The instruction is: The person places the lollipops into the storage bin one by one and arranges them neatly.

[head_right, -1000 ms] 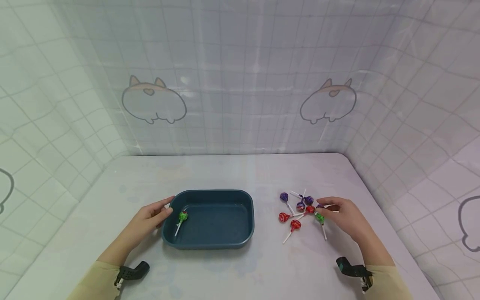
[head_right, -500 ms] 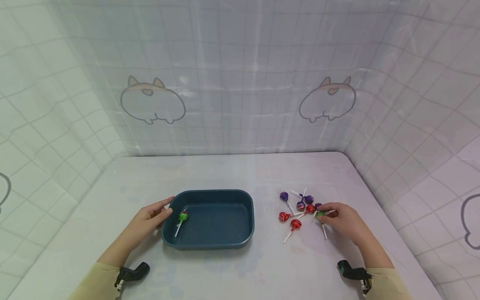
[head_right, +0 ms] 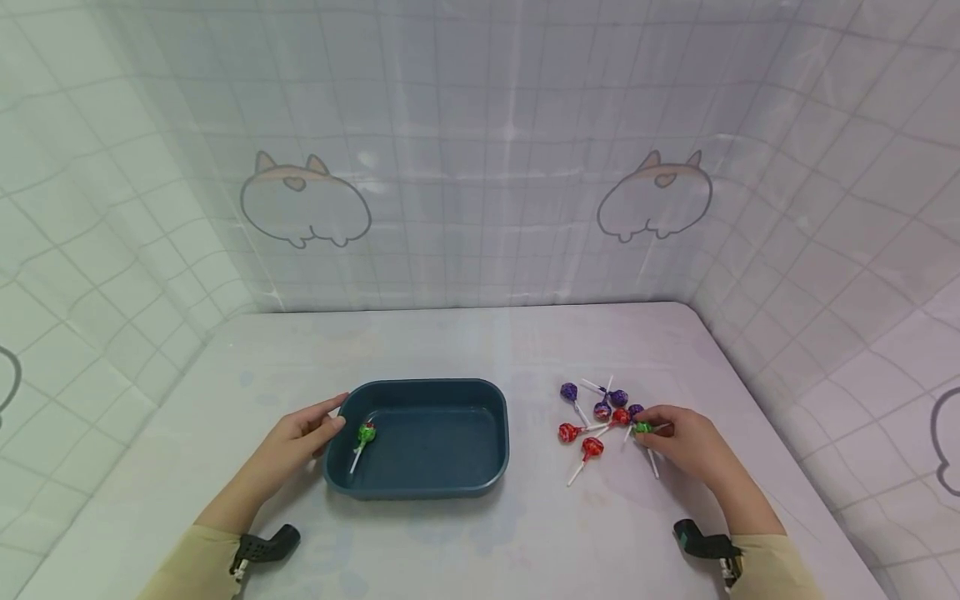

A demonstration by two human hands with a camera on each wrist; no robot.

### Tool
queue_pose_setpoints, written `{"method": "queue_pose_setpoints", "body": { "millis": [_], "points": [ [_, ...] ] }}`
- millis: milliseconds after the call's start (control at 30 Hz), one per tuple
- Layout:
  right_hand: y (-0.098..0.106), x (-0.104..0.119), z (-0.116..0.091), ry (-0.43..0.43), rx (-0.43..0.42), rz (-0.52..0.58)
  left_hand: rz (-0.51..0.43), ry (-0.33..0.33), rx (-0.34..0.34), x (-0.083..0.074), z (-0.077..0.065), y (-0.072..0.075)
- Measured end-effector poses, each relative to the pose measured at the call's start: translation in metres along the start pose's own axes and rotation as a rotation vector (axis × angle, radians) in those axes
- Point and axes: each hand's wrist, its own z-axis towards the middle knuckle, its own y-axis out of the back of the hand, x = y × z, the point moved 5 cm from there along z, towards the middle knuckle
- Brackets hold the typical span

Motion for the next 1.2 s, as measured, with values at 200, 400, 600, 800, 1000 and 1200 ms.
{"method": "queue_pose_setpoints", "body": {
  "millis": [200, 400, 600, 800, 1000, 1200],
  "points": [
    [0.005, 0.001, -0.003, -0.033, 0.012, 0.005, -0.006, -0.001, 0.007, 0.000, 0.001, -0.001],
    [0.017, 0.005, -0.004, 0.011, -0.019, 0.042, -0.004, 0.007, 0.001, 0.006, 0.004, -0.002],
    [0.024, 0.013, 0.000, 0.028, -0.044, 0.130, 0.005, 0.005, 0.000, 0.015, 0.010, -0.003],
    [0.024, 0.027, 0.008, 0.029, -0.029, 0.182, -0.018, -0.022, 0.007, 0.031, 0.016, -0.003],
    [0.022, 0.041, 0.018, 0.079, -0.006, 0.229, -0.022, -0.012, 0.005, 0.033, 0.019, -0.005],
    [0.023, 0.058, 0.027, 0.098, 0.023, 0.255, -0.021, 0.004, 0.000, 0.034, 0.020, -0.007]
  ]
}}
